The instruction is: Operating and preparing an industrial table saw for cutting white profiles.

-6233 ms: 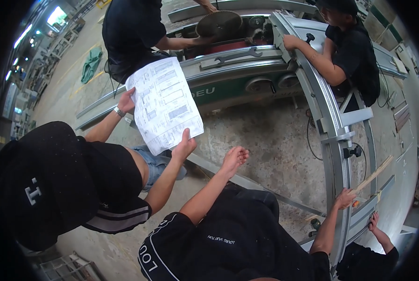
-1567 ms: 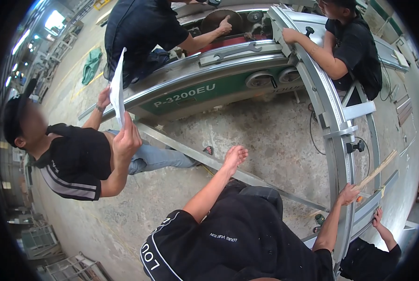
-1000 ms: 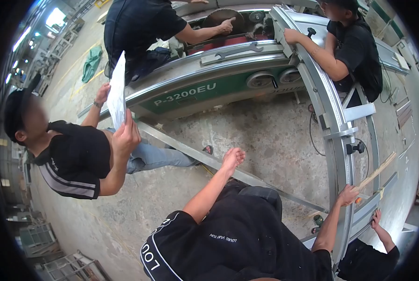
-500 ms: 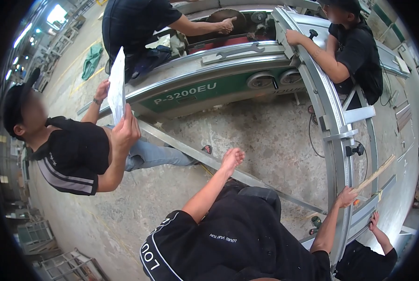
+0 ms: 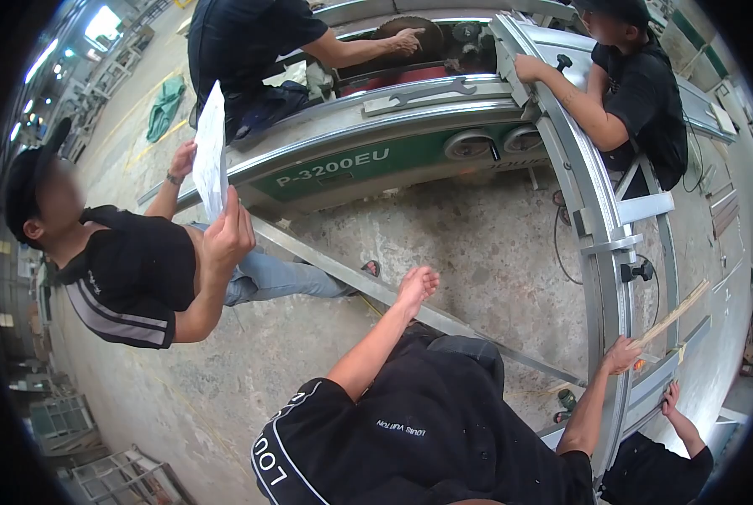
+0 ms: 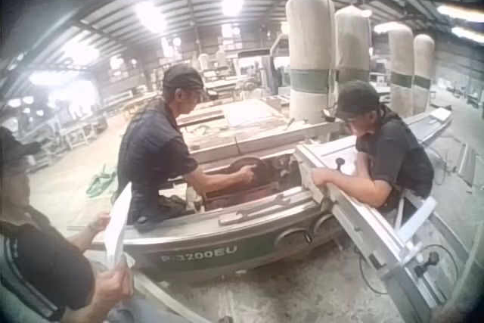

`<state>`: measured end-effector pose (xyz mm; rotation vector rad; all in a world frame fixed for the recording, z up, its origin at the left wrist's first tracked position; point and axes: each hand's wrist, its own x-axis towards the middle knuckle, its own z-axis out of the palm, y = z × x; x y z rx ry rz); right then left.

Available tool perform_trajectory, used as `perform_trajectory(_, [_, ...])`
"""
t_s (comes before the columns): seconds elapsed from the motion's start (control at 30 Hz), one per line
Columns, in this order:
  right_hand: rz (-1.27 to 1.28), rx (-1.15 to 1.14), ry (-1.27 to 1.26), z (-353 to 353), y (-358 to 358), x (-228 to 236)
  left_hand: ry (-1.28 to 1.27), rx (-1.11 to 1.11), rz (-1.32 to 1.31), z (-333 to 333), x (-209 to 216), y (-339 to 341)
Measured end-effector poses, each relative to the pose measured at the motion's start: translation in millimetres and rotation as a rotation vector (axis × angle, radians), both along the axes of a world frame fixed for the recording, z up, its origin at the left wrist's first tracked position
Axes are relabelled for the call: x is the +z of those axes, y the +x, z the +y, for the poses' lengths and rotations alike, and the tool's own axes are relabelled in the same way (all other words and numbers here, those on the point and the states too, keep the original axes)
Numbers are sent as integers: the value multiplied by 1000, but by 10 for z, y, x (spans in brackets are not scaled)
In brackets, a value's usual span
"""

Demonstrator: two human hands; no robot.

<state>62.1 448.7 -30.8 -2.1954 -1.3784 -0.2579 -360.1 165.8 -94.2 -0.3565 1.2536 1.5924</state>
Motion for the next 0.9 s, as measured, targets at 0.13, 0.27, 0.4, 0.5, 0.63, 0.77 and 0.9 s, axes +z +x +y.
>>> perform_trajectory(0.13, [-27,-11,-17,-20,-3,32,-3,-2,-3,8,36,5])
perform_trajectory(0.27, [-38,1,-20,-14,11,10,-5,-1,-3,-7,19,7])
perform_trajectory(0.4, [-19,-16,-37,-47,-43,68,-6,-26,-3,-27,-95,-9])
perform_trajectory(0.5, [-10,-10,-41,-53,-55,74,-74,-25,32,-86,-247,-7])
perform_trajectory(0.63, [4,-8,-38,-44,-71,82,-159,-6,75,-289,-626,-19])
perform_trajectory(0.77, [-6,0,-37,-6,7,28,-327,-226,261,-725,-1268,12])
perform_trajectory(0.9, [10,-19,-42,-23,-20,48,-620,-440,315,-1258,-1482,164])
